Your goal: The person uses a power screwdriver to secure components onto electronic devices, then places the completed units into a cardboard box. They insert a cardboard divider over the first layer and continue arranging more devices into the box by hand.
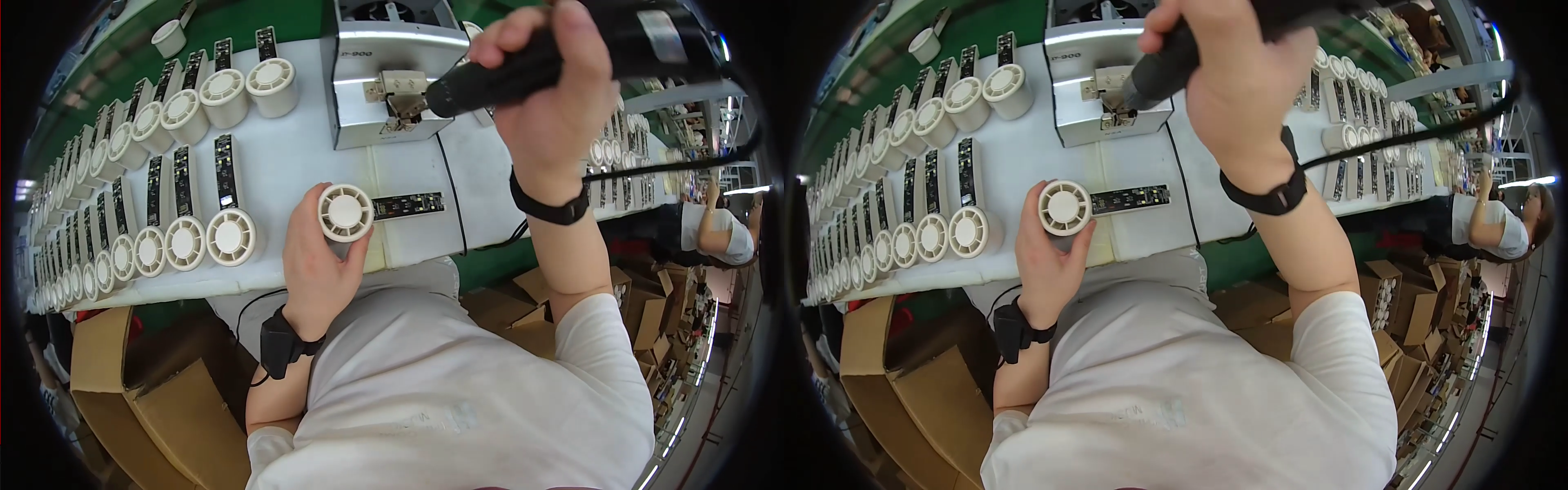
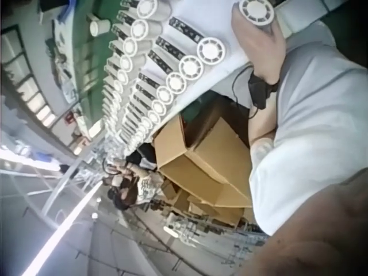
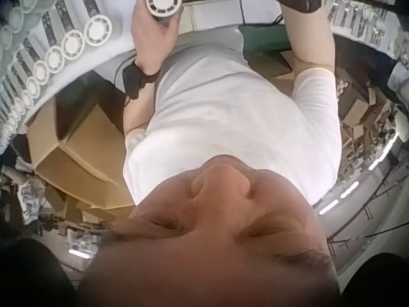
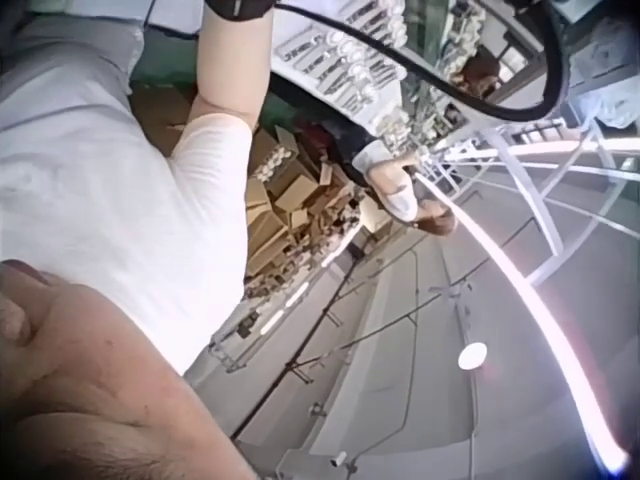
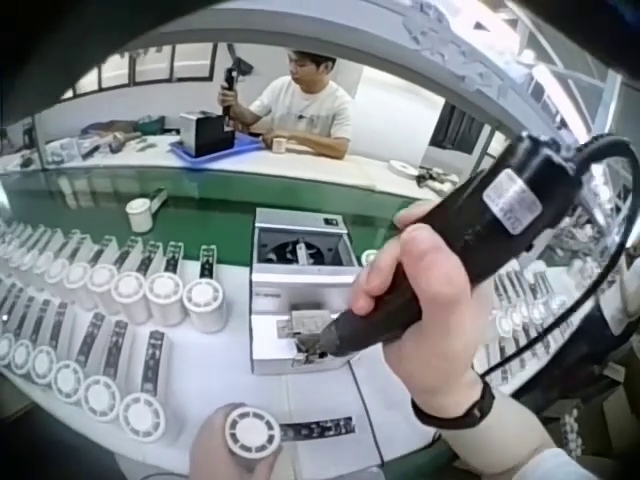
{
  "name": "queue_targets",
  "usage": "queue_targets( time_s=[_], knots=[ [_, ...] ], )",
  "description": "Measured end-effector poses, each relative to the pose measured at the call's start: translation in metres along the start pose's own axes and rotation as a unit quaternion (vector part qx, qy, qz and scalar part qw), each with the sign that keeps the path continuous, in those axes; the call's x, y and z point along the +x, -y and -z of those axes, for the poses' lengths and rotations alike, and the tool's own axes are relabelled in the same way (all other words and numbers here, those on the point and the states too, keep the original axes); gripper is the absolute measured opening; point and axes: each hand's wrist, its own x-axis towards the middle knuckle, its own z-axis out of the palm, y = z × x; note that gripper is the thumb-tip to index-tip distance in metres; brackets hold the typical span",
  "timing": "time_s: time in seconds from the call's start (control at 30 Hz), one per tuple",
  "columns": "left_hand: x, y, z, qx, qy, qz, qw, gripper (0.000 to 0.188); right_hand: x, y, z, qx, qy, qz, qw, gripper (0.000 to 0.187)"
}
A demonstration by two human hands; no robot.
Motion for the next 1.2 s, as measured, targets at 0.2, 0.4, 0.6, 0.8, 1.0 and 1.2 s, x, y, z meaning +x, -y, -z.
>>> queue_targets(
  time_s=[0.2,0.4,0.6,0.8,1.0,1.2],
  knots=[
    [0.003,0.000,0.005,-0.004,0.041,-0.001,0.999,0.061,0.006,-0.015,-0.015,-0.156,0.005,-0.010,0.988,0.013],
    [0.006,0.001,0.007,-0.053,0.052,0.033,0.997,0.061,-0.015,-0.008,0.000,-0.130,0.071,-0.121,0.982,0.019],
    [0.005,0.001,0.006,-0.074,0.060,0.052,0.994,0.062,-0.052,0.008,-0.003,-0.040,0.107,-0.110,0.987,0.031],
    [0.005,-0.001,0.005,-0.083,0.052,0.053,0.994,0.061,-0.054,-0.011,0.006,-0.061,0.147,-0.086,0.983,0.030],
    [0.005,0.000,0.005,-0.058,0.050,0.043,0.996,0.061,-0.055,-0.018,0.005,-0.048,0.125,-0.114,0.984,0.027],
    [0.004,-0.002,0.006,-0.059,0.060,0.077,0.994,0.061,-0.055,-0.021,-0.001,-0.060,0.157,-0.102,0.981,0.024]
  ],
)
